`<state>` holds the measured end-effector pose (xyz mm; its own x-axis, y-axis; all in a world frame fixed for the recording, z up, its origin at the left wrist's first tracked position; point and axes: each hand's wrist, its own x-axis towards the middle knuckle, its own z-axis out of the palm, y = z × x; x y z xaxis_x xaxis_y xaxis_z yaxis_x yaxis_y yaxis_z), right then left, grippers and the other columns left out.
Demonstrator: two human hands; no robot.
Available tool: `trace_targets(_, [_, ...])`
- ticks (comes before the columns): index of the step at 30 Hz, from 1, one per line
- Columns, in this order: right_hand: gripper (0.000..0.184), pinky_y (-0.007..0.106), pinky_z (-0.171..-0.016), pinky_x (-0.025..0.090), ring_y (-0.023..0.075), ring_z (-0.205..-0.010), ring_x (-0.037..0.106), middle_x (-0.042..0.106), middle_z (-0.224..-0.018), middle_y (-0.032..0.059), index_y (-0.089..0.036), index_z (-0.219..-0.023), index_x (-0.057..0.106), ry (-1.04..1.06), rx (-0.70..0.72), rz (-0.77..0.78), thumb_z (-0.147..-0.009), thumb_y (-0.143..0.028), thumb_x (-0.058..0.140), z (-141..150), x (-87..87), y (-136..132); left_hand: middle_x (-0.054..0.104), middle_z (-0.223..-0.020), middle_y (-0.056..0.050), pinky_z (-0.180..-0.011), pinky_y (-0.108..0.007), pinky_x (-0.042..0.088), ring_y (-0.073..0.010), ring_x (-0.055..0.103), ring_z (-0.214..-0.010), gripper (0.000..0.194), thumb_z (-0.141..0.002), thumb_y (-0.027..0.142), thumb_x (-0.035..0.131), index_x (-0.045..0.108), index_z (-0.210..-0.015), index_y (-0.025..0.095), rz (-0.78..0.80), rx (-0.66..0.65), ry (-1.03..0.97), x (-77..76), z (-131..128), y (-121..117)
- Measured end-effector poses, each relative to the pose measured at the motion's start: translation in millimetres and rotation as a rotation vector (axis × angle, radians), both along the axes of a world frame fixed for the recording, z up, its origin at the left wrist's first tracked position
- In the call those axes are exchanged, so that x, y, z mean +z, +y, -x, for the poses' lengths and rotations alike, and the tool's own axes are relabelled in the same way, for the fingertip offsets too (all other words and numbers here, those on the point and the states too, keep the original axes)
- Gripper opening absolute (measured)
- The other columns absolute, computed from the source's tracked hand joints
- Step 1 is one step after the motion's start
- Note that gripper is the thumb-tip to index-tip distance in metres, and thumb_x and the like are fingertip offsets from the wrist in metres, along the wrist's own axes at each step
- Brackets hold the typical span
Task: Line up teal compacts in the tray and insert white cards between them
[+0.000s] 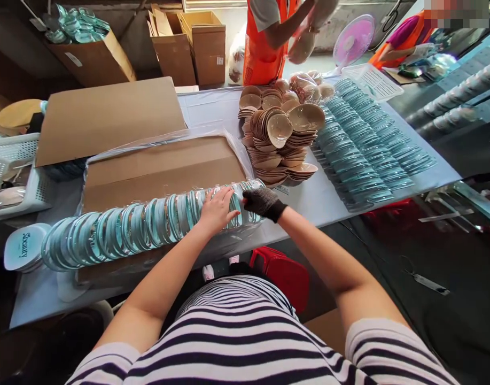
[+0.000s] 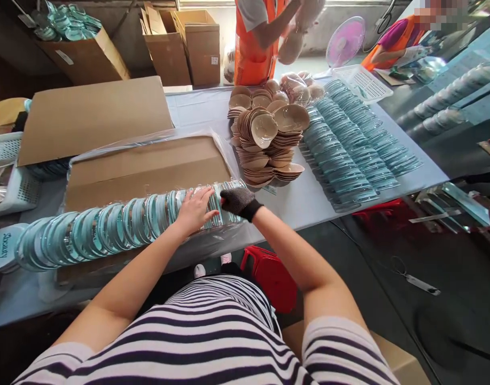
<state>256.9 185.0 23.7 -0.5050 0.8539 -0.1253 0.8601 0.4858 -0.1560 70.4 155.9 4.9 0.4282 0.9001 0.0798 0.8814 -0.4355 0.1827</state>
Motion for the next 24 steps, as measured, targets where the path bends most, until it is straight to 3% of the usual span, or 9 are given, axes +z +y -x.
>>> trace_targets(3, [0.035, 0.029, -0.072, 0.046, 0.0239, -0.089, 0.068, 0.073, -0.095, 0.0102, -0.019, -0.103, 0.071, 0.028, -0.129, 0.025, -0.095, -0.038, 0.043, -10.6, -50.4, -55.1, 0.041, -0.152, -0.01, -0.121, -0.049, 0.019, -0.026, 0.034, -0.143, 0.064, -0.091, 0.049, 0.055, 0.041, -0.145, 0.017, 0.0, -0.005, 0.012, -1.7, -0.3, 0.3])
trace_targets(6, [0.035, 0.031, -0.077, 0.047, 0.024, -0.097, 0.067, 0.072, -0.109, 0.0078, -0.024, -0.116, 0.069, 0.013, -0.166, 0.118, -0.097, -0.035, 0.04, -6.9, -98.1, -88.4, 0.04, -0.153, -0.01, -0.121, -0.049, 0.019, -0.0258, 0.033, -0.144, 0.064, -0.092, 0.049, 0.053, 0.04, -0.145, 0.017, -0.002, 0.005, 0.023, -3.3, 1.1, 0.2])
trace_targets(9, [0.038, 0.032, -0.082, 0.048, 0.0231, -0.103, 0.065, 0.068, -0.12, 0.0054, -0.027, -0.122, 0.066, 0.044, -0.145, 0.146, -0.099, -0.037, 0.037, -9.4, -113.3, -94.9, 0.039, -0.153, -0.01, -0.121, -0.049, 0.019, -0.0253, 0.034, -0.143, 0.062, -0.093, 0.049, 0.052, 0.04, -0.145, 0.017, 0.002, 0.007, 0.034, -1.5, 3.3, -1.6])
trace_targets(12, [0.044, 0.031, -0.083, 0.047, 0.0223, -0.1, 0.065, 0.07, -0.114, 0.0083, -0.025, -0.12, 0.067, 0.133, -0.165, 0.016, -0.1, -0.044, 0.032, -28.2, -83.9, -75.6, 0.039, -0.153, -0.01, -0.121, -0.05, 0.02, -0.0266, 0.031, -0.145, 0.062, -0.092, 0.047, 0.053, 0.04, -0.145, 0.017, 0.002, -0.004, 0.04, 3.9, -0.7, -2.9])
trace_targets(14, [0.047, 0.031, -0.087, 0.045, 0.022, -0.101, 0.064, 0.07, -0.111, 0.0117, -0.021, -0.119, 0.067, 0.161, -0.262, -0.13, -0.101, -0.041, 0.029, -41.9, -47.3, -46.4, 0.038, -0.154, -0.011, -0.121, -0.052, 0.017, -0.0277, 0.026, -0.147, 0.063, -0.093, 0.047, 0.052, 0.039, -0.146, 0.016, -0.018, -0.031, 0.039, 7.6, -10.5, -1.4])
trace_targets(16, [0.042, 0.033, -0.086, 0.045, 0.0249, -0.103, 0.063, 0.069, -0.111, 0.014, -0.019, -0.118, 0.067, 0.071, -0.304, -0.172, -0.098, -0.038, 0.035, -46.6, -10.1, -6.2, 0.035, -0.156, -0.011, -0.121, -0.053, 0.015, -0.0282, 0.022, -0.148, 0.067, -0.093, 0.048, 0.051, 0.036, -0.149, 0.015, -0.027, -0.063, 0.04, 9.7, -24.6, 2.7])
trace_targets(19, [0.036, 0.036, -0.085, 0.048, 0.0284, -0.103, 0.064, 0.068, -0.112, 0.0181, -0.013, -0.115, 0.069, -0.191, -0.119, 0.081, -0.092, -0.032, 0.047, -30.6, 26.1, 57.4, 0.035, -0.156, -0.011, -0.12, -0.052, 0.019, -0.0272, 0.028, -0.146, 0.068, -0.093, 0.049, 0.051, 0.035, -0.15, 0.016, 0.008, -0.069, 0.061, 7.9, -43.8, 11.2])
trace_targets(22, [0.036, 0.037, -0.083, 0.05, 0.0289, -0.099, 0.066, 0.07, -0.108, 0.018, -0.011, -0.115, 0.07, -0.313, 0.04, 0.257, -0.085, -0.028, 0.058, -4.7, 36.4, 97.5, 0.039, -0.154, -0.01, -0.12, -0.051, 0.022, -0.0261, 0.035, -0.142, 0.065, -0.093, 0.05, 0.05, 0.038, -0.148, 0.017, 0.023, -0.059, 0.072, 2.9, -50.6, 16.6])
trace_targets(24, [0.035, 0.04, -0.084, 0.05, 0.0305, -0.1, 0.065, 0.069, -0.108, 0.0194, -0.01, -0.113, 0.07, -0.369, 0.121, 0.238, -0.084, -0.026, 0.06, 2.7, 37.7, 102.7, 0.039, -0.154, -0.01, -0.12, -0.05, 0.022, -0.0261, 0.036, -0.142, 0.066, -0.093, 0.051, 0.051, 0.039, -0.147, 0.016, 0.013, -0.062, 0.069, 0.6, -49.6, 17.2])
